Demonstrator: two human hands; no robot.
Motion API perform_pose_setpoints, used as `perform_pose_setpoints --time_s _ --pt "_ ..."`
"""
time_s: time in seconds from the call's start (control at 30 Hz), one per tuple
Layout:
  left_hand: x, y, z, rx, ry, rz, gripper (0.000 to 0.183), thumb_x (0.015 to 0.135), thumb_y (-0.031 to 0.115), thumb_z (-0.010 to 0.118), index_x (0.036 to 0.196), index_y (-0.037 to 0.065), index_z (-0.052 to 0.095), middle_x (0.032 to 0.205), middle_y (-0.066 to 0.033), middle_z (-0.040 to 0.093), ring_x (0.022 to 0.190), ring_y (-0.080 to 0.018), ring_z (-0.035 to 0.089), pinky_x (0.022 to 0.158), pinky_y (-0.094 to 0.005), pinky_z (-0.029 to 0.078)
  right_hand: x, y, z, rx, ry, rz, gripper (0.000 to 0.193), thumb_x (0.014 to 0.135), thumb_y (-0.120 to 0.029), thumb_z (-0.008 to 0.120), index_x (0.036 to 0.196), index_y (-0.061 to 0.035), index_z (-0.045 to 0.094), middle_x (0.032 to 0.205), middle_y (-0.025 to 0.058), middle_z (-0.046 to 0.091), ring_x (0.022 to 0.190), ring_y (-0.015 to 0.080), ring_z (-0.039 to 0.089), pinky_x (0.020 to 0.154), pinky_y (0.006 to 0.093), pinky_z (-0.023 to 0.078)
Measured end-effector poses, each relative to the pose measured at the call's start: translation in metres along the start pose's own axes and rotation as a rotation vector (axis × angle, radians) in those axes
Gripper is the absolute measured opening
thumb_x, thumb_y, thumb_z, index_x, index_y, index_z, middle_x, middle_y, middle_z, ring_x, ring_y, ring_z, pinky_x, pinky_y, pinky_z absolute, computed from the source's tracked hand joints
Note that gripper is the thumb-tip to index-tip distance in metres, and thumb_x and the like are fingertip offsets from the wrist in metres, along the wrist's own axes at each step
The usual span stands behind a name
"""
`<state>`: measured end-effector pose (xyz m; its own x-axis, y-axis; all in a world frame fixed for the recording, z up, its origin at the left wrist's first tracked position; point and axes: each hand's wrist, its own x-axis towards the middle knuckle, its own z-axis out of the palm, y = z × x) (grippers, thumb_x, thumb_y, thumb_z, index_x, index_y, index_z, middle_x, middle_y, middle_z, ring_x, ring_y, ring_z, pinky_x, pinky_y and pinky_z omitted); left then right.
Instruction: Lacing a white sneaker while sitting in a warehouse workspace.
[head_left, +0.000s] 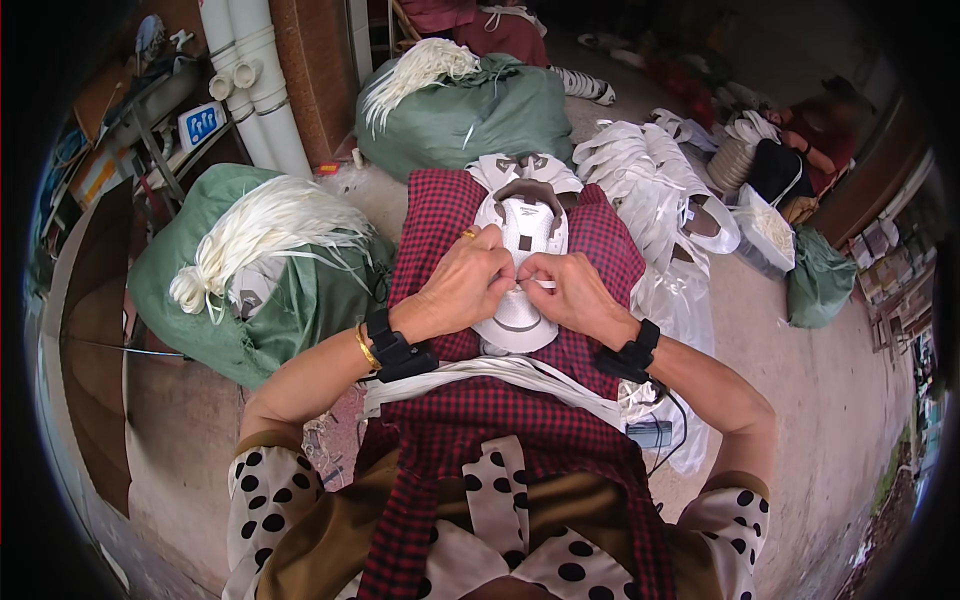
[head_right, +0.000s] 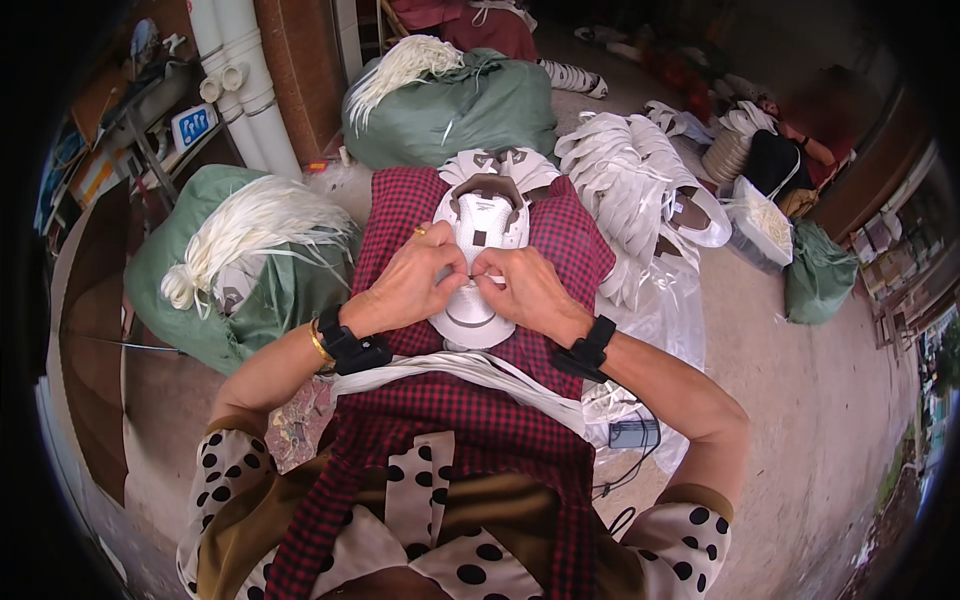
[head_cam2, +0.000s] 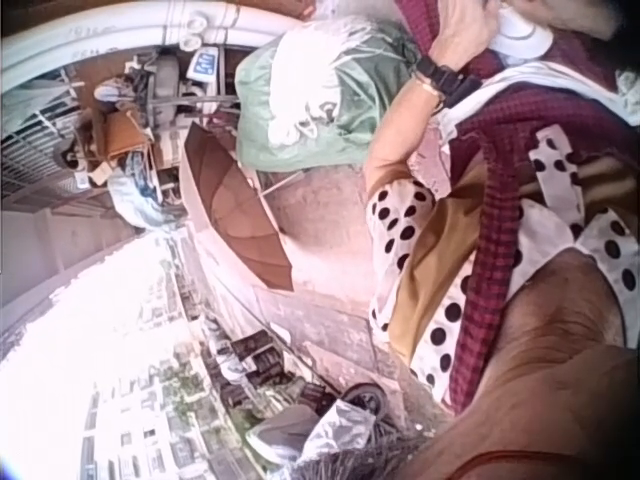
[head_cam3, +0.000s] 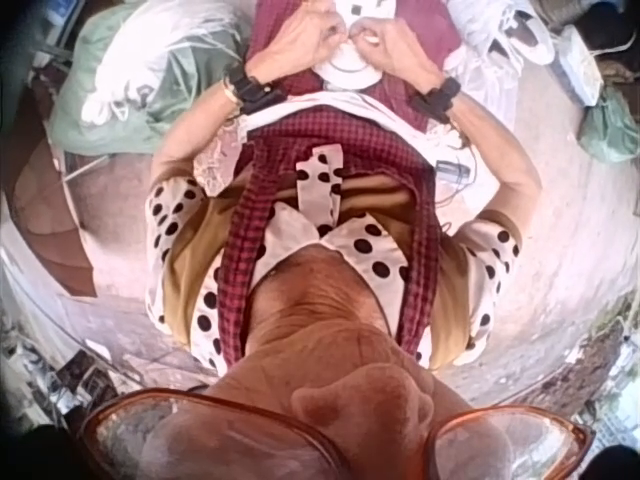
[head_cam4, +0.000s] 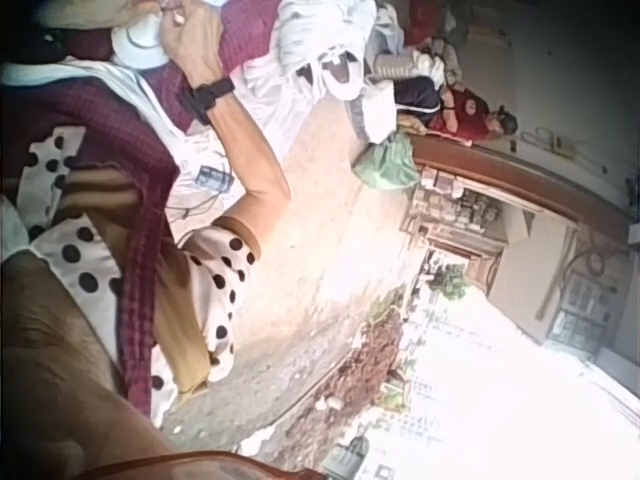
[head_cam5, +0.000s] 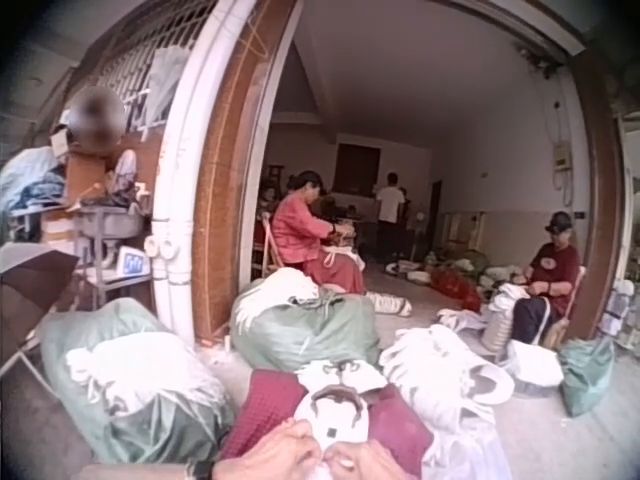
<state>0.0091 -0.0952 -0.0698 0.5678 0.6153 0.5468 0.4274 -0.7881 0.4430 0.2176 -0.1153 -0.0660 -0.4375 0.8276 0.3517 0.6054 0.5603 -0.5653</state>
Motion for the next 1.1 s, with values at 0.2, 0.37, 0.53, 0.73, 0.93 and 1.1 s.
perform_pose_setpoints --time_s 0.2,0.37,0.53,0.73,0.93,1.1 --pt "-0.065 -0.049 -0.109 0.062 0.054 -0.245 0.010 0.075 -0.001 0.067 0.077 -0.001 0.058 0.083 -0.0080 0.050 0.071 -0.0184 0.050 0.063 -0.0292 0.043 -0.012 -0.008 -0.023 0.088 -0.054 0.158 0.023 0.081 -0.008 0.068 0.101 -0.0015 0.057 0.061 0.0085 0.057 0.053 0.0176 0.056 0.052 0.0359 0.041" --pt "-0.198 -0.097 -0.374 1.313 0.486 -0.502 0.031 0.074 0.031 0.066 0.069 0.001 0.065 0.076 -0.0195 0.060 0.069 -0.0397 0.063 0.060 -0.0485 0.050 -0.023 0.000 -0.044 0.008 -0.125 0.182 0.020 0.078 -0.006 0.064 0.095 -0.0017 0.056 0.063 0.0141 0.059 0.058 0.0275 0.063 0.054 0.0413 0.044" --pt "-0.244 -0.113 -0.501 1.813 0.708 -0.786 0.030 0.077 0.032 0.067 0.078 0.002 0.065 0.078 -0.0186 0.061 0.069 -0.0382 0.063 0.060 -0.0485 0.050 -0.026 0.002 -0.033 -0.101 -0.083 0.079 0.018 0.080 -0.010 0.064 0.094 -0.0030 0.056 0.068 0.0171 0.061 0.066 0.0369 0.063 0.060 0.0483 0.046" --pt "-0.081 -0.095 -0.257 0.645 0.422 -0.269 0.022 0.087 0.001 0.062 0.108 0.001 0.060 0.079 -0.0097 0.058 0.069 -0.0173 0.057 0.065 -0.0322 0.051 -0.031 0.000 -0.032 -0.221 -0.060 -0.029 0.013 0.085 -0.011 0.060 0.095 -0.0034 0.057 0.077 0.0185 0.064 0.076 0.0397 0.064 0.065 0.0502 0.049" --pt "-0.026 -0.008 -0.027 0.108 -0.107 -0.011 0.036 0.081 0.001 0.069 0.112 0.005 0.052 0.105 -0.0121 0.057 0.086 -0.0288 0.062 0.075 -0.0382 0.051 -0.040 0.006 -0.035 -0.308 -0.092 -0.069 0.013 0.093 -0.015 0.058 0.097 -0.0029 0.058 0.086 0.0175 0.064 0.079 0.0395 0.064 0.065 0.0494 0.050" --pt "-0.029 -0.019 -0.043 0.189 -0.131 0.141 0.024 0.086 0.006 0.066 0.108 0.007 0.057 0.082 -0.0120 0.054 0.072 -0.0332 0.061 0.064 -0.0417 0.051 -0.055 0.014 -0.054 -0.387 -0.028 -0.100 0.011 0.094 -0.014 0.057 0.096 -0.0034 0.059 0.082 0.0164 0.064 0.075 0.0377 0.064 0.063 0.0459 0.051"
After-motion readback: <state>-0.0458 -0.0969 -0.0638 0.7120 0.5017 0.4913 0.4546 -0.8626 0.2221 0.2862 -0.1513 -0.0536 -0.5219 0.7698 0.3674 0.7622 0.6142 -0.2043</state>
